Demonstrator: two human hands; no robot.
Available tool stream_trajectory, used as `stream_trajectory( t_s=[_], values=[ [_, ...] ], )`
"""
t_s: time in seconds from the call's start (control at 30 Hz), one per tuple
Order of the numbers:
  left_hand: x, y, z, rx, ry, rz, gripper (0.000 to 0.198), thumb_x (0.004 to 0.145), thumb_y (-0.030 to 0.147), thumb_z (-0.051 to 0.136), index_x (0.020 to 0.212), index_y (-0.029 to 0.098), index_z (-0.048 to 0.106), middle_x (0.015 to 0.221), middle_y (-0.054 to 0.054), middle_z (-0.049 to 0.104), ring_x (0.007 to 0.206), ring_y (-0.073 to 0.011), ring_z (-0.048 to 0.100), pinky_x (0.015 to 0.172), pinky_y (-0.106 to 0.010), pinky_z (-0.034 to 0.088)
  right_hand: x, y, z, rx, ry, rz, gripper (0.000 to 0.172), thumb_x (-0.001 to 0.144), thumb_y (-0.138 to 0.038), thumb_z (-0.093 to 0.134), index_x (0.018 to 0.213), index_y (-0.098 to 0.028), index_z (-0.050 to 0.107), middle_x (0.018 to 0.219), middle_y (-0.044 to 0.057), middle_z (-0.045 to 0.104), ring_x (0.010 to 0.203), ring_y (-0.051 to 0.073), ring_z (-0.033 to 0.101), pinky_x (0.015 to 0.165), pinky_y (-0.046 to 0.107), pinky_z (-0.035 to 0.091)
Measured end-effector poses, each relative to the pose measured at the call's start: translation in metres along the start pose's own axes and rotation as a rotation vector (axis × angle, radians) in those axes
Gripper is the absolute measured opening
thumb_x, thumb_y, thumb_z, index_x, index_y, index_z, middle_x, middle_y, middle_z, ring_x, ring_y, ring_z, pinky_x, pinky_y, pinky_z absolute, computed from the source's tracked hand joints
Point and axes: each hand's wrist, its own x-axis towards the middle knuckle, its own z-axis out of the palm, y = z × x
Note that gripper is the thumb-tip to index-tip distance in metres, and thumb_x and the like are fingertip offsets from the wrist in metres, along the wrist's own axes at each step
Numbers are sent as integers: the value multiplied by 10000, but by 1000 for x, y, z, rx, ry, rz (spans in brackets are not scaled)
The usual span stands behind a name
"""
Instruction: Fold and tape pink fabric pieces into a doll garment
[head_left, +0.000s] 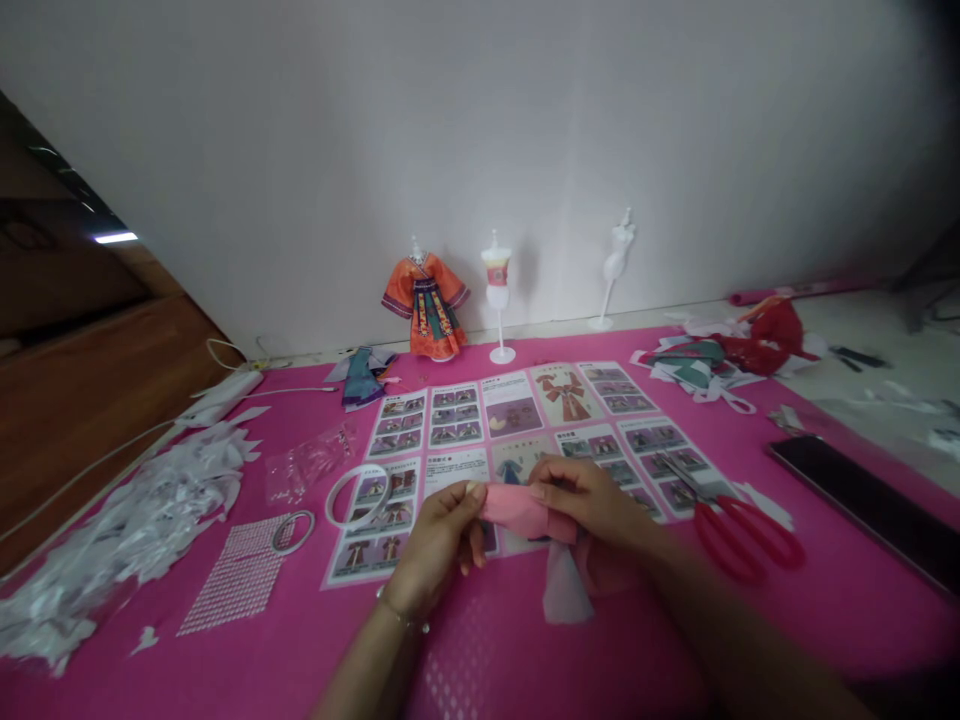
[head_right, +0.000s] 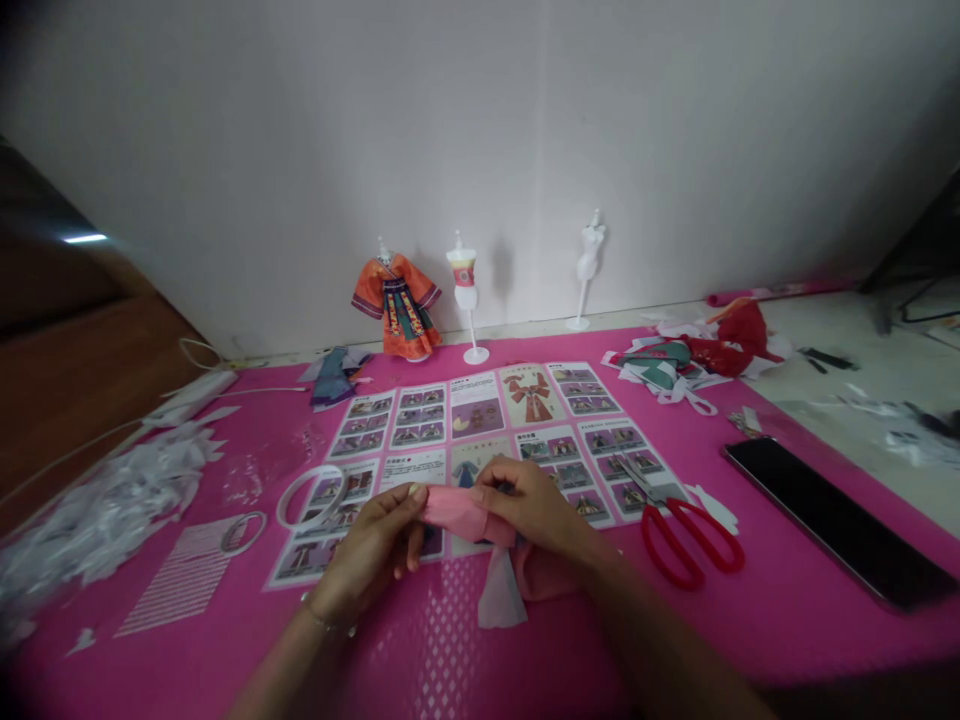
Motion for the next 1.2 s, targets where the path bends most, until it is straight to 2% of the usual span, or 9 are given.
stream_trajectory(
  t_s=[0.2,0.37,0.5,0.63,1.2],
  values=[
    [-1,2,4,-55,-12,-38,359,733,497,691,767,151,601,368,47,519,276,-61,411,269,-122,271,0,3,1,17,-20,3,198,840,-322,565,734,-168,630,733,4,571,703,141,526,633,255,381],
    [-2,2,5,-70,-28,-47,315,681,392,769,800,133,635,371,52,522,278,-50,399,267,-115,258,0,0,2,28,-40,12,202,843,-325,560,739,-164,624,730,4,569,703,141,523,638,254,379],
    [-1,3,6,-96,-16,-42,298,680,398,762,715,141,616,370,47,527,275,-39,380,267,-113,245,-1,-2,2,48,-73,40,230,839,-352,563,713,-164,603,677,-9,545,659,134,503,606,251,370],
    [-2,5,6,-118,-1,-45,301,664,391,773,679,159,582,378,47,534,289,-43,403,275,-110,254,-2,-2,-1,53,-107,51,189,792,-348,622,744,-166,616,715,-4,569,677,136,506,612,252,374],
    [-3,7,5,-129,4,-55,316,705,425,723,697,171,534,393,36,557,305,-76,490,292,-123,293,-1,-1,-2,152,-122,110,246,785,-394,608,684,-170,597,598,-31,478,569,110,428,535,248,311]
  ],
)
